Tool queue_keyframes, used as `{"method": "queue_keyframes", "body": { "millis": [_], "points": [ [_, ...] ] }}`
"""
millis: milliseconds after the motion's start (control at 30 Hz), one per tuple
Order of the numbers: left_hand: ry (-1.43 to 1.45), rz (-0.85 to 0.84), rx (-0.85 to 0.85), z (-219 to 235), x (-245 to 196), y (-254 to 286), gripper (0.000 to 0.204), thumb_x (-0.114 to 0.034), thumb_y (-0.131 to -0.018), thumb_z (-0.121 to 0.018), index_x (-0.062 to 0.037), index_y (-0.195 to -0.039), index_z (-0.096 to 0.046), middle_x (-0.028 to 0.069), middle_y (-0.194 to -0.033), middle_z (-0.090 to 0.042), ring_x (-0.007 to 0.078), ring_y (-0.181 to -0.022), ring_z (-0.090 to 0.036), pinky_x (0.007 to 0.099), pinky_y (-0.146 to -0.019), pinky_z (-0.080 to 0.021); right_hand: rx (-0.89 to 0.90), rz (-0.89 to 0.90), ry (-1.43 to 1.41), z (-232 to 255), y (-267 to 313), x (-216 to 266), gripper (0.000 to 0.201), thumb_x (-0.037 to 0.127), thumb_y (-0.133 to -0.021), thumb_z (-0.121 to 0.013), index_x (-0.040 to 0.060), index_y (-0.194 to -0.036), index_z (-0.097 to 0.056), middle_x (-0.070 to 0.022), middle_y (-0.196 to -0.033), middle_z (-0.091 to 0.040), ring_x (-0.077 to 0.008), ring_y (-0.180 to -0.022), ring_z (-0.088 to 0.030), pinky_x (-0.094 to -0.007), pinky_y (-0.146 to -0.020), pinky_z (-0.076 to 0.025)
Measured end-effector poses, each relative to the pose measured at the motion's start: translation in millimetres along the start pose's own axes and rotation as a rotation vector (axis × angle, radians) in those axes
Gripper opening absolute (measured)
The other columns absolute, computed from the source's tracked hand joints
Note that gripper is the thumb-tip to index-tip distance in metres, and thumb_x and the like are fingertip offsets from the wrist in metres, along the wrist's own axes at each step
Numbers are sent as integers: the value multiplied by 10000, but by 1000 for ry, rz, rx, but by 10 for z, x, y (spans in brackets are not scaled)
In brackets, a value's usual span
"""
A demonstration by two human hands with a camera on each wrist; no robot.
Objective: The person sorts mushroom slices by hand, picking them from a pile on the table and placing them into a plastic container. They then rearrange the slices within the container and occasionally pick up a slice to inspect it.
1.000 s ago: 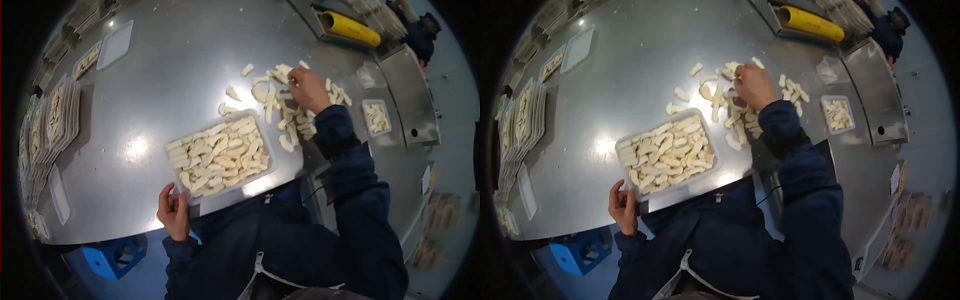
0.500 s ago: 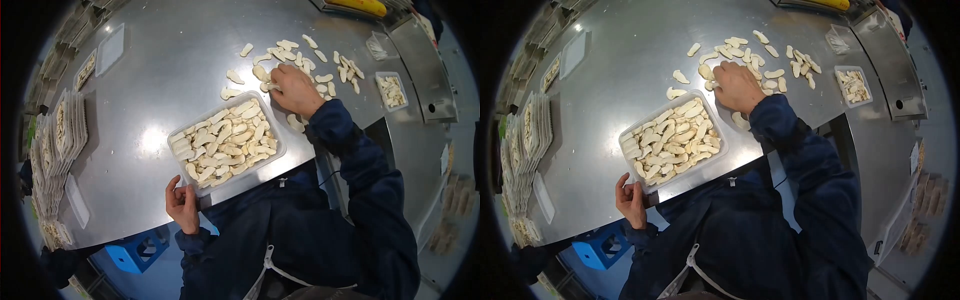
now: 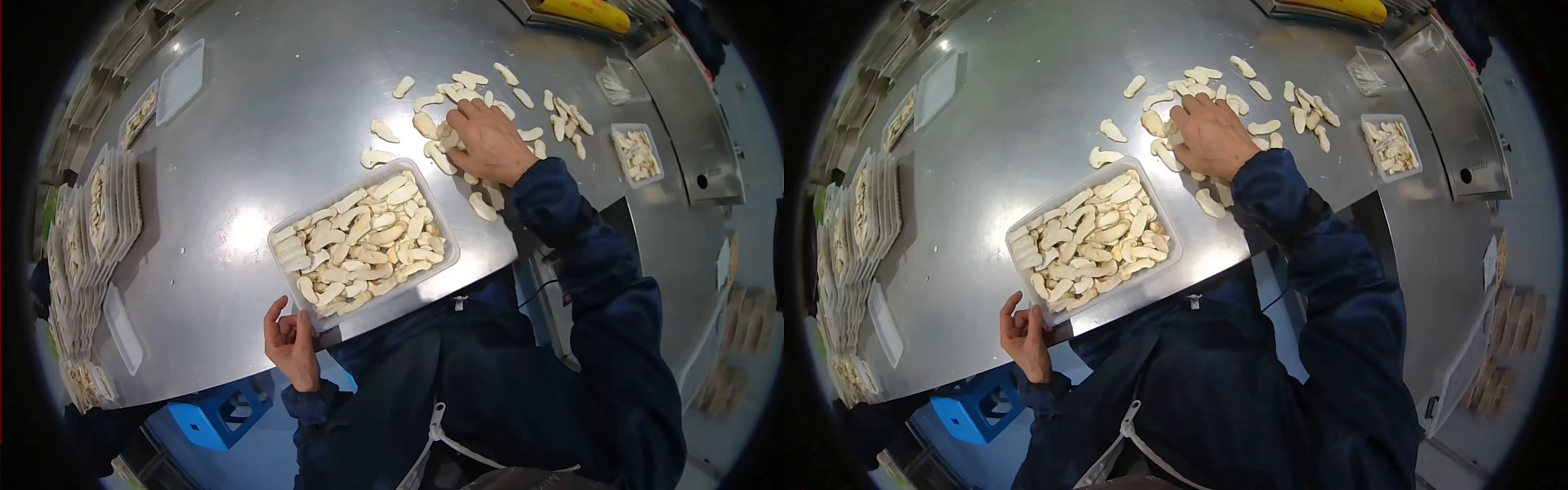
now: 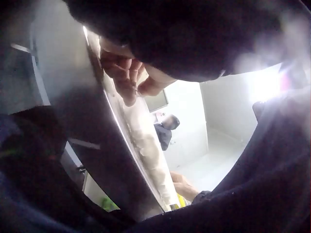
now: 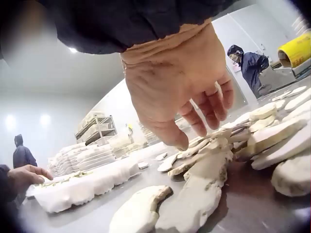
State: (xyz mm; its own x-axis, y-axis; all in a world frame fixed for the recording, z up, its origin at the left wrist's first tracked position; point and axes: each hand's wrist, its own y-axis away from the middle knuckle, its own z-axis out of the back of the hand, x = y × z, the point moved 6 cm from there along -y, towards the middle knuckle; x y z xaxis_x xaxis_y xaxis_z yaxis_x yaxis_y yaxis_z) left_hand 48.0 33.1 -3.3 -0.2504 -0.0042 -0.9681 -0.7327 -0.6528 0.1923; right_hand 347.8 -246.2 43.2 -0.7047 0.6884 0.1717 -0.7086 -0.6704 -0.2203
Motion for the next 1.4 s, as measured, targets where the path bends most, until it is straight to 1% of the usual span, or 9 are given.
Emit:
{"method": "queue_keyframes", "body": {
  "millis": [167, 267, 467, 567, 767, 967, 1167, 1267, 1400],
  "points": [
    [3, -7, 7, -7, 6, 1, 368, -7, -913, -651, 23, -1265, -546, 16, -721, -603, 66, -609, -540, 199, -573, -436, 101, 69, 75, -13, -74, -11, 267, 125, -748, -646, -12, -974, -609, -145, -1028, -582, -304, -1054, -542, -433, -906, -442],
    [5, -17, 11, -7, 20, -1, 369, -6, -913, -651, 26, -1265, -546, 16, -721, -603, 66, -610, -539, 197, -577, -434, 125, 27, 40, 12, -81, -68, 287, 110, -753, -639, -6, -1014, -608, -145, -1059, -583, -308, -1072, -539, -436, -934, -431],
    [-11, -27, 12, -2, 18, -13, 370, -6, -912, -651, 26, -1265, -545, 17, -723, -605, 69, -614, -541, 204, -581, -435, 46, 246, 1, 49, -18, 57, 322, 118, -786, -640, 34, -1093, -597, -114, -1086, -579, -295, -1078, -537, -416, -925, -418],
    [-22, -33, 14, -1, 13, -11, 369, -9, -911, -651, 26, -1263, -545, 18, -723, -606, 71, -616, -543, 207, -580, -434, 26, 150, 20, -57, -20, -47, 313, 121, -780, -645, 31, -1076, -600, -112, -1083, -582, -286, -1071, -540, -410, -934, -419],
    [-60, -17, 8, -11, -18, -3, 371, -19, -914, -646, 27, -1266, -539, 17, -712, -603, 72, -602, -541, 210, -573, -430, 60, 189, 62, -46, -88, -3, 217, 138, -750, -653, 29, -932, -610, -106, -930, -593, -279, -988, -564, -403, -880, -426],
    [-21, -21, 10, -5, 4, -3, 368, -9, -910, -648, 22, -1262, -544, 19, -719, -608, 69, -595, -539, 205, -560, -429, 144, 72, -142, -114, -115, -203, 201, 105, -757, -644, 54, -935, -564, -104, -934, -581, -280, -972, -553, -397, -884, -393],
    [-26, -32, 17, -7, -4, -4, 369, -20, -918, -648, 21, -1269, -541, 14, -710, -603, 61, -589, -530, 201, -554, -424, 151, 37, -363, -171, -141, -342, 236, 99, -778, -634, 39, -1005, -608, -120, -957, -639, -331, -905, -602, -411, -825, -459],
    [-56, -24, 16, -10, -21, 7, 369, -32, -929, -640, 26, -1278, -533, 9, -690, -588, 56, -578, -518, 197, -550, -422, 268, -97, -465, -111, -198, -435, 286, 125, -810, -640, 21, -1076, -626, -119, -993, -660, -292, -857, -639, -389, -786, -494],
    [-53, -41, 25, -11, -6, -7, 366, -29, -932, -636, 29, -1278, -533, 6, -686, -582, 55, -580, -515, 198, -554, -421, 303, -302, -589, -35, -413, -559, 321, 218, -820, -632, 6, -1058, -671, -168, -962, -701, -272, -870, -670, -363, -796, -513]
  ]
}}
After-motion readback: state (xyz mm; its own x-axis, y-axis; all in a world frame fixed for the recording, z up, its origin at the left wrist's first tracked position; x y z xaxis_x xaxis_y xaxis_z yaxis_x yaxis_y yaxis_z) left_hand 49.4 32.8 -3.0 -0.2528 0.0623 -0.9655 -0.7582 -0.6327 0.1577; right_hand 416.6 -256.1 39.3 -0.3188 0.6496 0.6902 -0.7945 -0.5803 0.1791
